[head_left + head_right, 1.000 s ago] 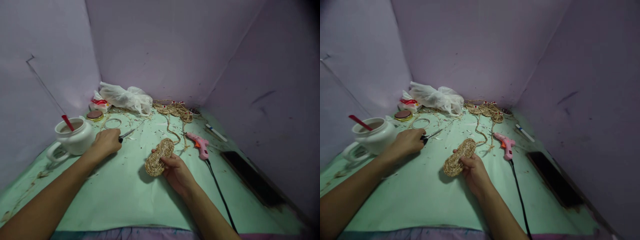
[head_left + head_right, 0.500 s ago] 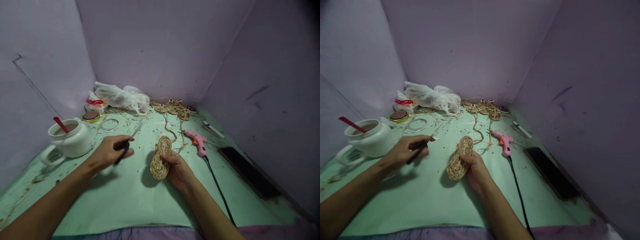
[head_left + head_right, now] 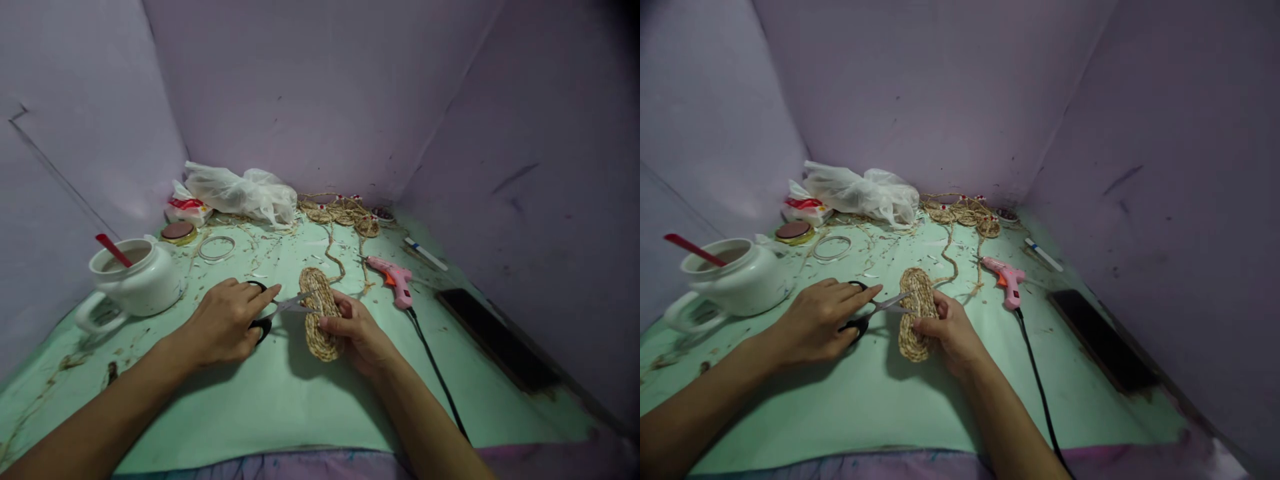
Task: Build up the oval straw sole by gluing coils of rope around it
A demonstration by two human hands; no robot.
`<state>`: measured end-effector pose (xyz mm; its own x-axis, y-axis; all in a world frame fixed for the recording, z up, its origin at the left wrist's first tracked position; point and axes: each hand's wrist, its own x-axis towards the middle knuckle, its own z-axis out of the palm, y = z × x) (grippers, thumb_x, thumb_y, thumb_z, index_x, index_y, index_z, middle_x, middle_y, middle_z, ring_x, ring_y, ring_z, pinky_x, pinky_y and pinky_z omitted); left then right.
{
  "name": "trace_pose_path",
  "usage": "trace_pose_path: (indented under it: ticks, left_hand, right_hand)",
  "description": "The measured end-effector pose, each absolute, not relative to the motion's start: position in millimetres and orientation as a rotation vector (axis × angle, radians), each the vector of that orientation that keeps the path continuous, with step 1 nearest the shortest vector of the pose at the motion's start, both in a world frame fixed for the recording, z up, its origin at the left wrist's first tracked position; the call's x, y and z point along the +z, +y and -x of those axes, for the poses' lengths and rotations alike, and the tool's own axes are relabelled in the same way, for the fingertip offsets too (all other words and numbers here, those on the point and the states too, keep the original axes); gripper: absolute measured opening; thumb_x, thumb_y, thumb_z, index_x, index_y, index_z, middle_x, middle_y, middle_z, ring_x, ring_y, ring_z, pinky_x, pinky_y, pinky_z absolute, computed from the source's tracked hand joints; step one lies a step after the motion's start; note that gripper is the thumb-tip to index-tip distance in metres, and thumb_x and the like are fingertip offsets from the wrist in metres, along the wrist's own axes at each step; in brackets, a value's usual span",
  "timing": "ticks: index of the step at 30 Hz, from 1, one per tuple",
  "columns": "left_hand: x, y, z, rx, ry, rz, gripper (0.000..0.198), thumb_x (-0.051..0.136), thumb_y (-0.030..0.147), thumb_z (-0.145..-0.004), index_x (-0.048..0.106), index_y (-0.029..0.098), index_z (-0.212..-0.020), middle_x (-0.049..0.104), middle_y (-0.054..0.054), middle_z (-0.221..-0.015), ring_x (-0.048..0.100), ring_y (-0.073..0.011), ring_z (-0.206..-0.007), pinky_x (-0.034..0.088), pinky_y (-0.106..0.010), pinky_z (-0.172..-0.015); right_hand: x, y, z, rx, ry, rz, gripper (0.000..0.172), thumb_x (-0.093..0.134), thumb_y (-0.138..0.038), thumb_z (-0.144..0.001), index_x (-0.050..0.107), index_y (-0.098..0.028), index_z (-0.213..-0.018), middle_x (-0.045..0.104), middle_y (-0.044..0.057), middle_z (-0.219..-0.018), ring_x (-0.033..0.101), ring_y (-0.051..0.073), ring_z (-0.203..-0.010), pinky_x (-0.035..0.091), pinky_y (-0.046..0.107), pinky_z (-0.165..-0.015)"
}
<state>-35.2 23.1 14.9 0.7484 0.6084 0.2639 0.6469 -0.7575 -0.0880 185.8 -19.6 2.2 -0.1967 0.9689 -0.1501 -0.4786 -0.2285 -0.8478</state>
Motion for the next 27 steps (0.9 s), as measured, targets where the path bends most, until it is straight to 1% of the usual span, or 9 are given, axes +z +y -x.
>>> trace_pose_path:
  ticks: [5,8,11,14,18,24,27]
  left_hand:
    - [15.4,20.1,36.5,-0.257,-1.003,2.745,0.061,0.05,0.013,-0.066,0.051,0.015,-0.127,0.07,-0.009,-0.09,0.063,-0.025,-0.072,0.046,-0.038,-0.065]
    - [18.0,18.3,38.4,-0.203,-1.01,2.785,0.061,0.048,0.012,-0.068,0.051,0.015,-0.128,0.07,-0.007,-0.085,0.063,-0.026,-0.068,0.046,-0.038,-0.061]
    - [21.4,18.0,39.7,-0.137,-1.046,2.836,0.062,0.047,0.011,-0.068,0.05,0.017,-0.13,0.071,-0.006,-0.088,0.064,-0.026,-0.068,0.045,-0.037,-0.059]
    - [23.3,19.3,40.3,-0.111,-1.084,2.885,0.064,0.046,0.011,-0.068,0.05,0.019,-0.131,0.073,-0.004,-0.09,0.064,-0.023,-0.066,0.044,-0.034,-0.058]
    - [23.1,21.3,41.7,-0.106,-1.129,2.943,0.065,0.045,0.011,-0.068,0.05,0.023,-0.131,0.074,-0.003,-0.093,0.066,-0.0211,-0.07,0.044,-0.031,-0.061]
    - [22.9,20.7,43.1,-0.07,-1.112,2.951,0.064,0.046,0.01,-0.069,0.05,0.022,-0.131,0.074,-0.002,-0.082,0.066,-0.0217,-0.066,0.044,-0.031,-0.057]
    - [24.4,22.7,43.3,-0.101,-1.207,2.918,0.061,0.048,0.012,-0.071,0.051,0.026,-0.13,0.074,-0.002,-0.085,0.068,-0.021,-0.069,0.046,-0.03,-0.059]
  right_hand:
    - [4.2,-19.7,-187.5,1.677,-0.856,0.872,0.032,0.076,-0.013,-0.052,0.065,-0.016,-0.082,0.066,0.0,-0.068,0.059,0.014,-0.058,0.046,0.023,-0.054]
    - [4.8,-20.0,-187.5,1.676,-0.87,0.873,0.031,0.075,-0.014,-0.051,0.065,-0.016,-0.081,0.066,-0.001,-0.067,0.058,0.013,-0.057,0.044,0.023,-0.053]
    - [5.7,-20.5,-187.4,1.675,-0.883,0.874,0.029,0.075,-0.014,-0.051,0.064,-0.016,-0.078,0.064,-0.001,-0.066,0.057,0.013,-0.057,0.043,0.022,-0.053]
    - [6.2,-20.8,-187.9,1.68,-0.894,0.87,0.027,0.075,-0.015,-0.052,0.064,-0.016,-0.077,0.064,-0.002,-0.065,0.056,0.012,-0.056,0.042,0.022,-0.052]
    - [5.5,-20.5,-188.1,1.689,-0.893,0.865,0.027,0.075,-0.014,-0.052,0.063,-0.016,-0.076,0.063,-0.002,-0.065,0.055,0.012,-0.056,0.042,0.022,-0.052]
    - [4.8,-20.4,-187.2,1.699,-0.865,0.848,0.028,0.075,-0.013,-0.052,0.066,-0.015,-0.078,0.064,-0.001,-0.064,0.056,0.012,-0.054,0.044,0.022,-0.051]
    - [3.9,-19.3,-187.3,1.7,-0.813,0.848,0.035,0.076,-0.011,-0.051,0.067,-0.015,-0.084,0.067,0.0,-0.068,0.058,0.012,-0.056,0.046,0.022,-0.052]
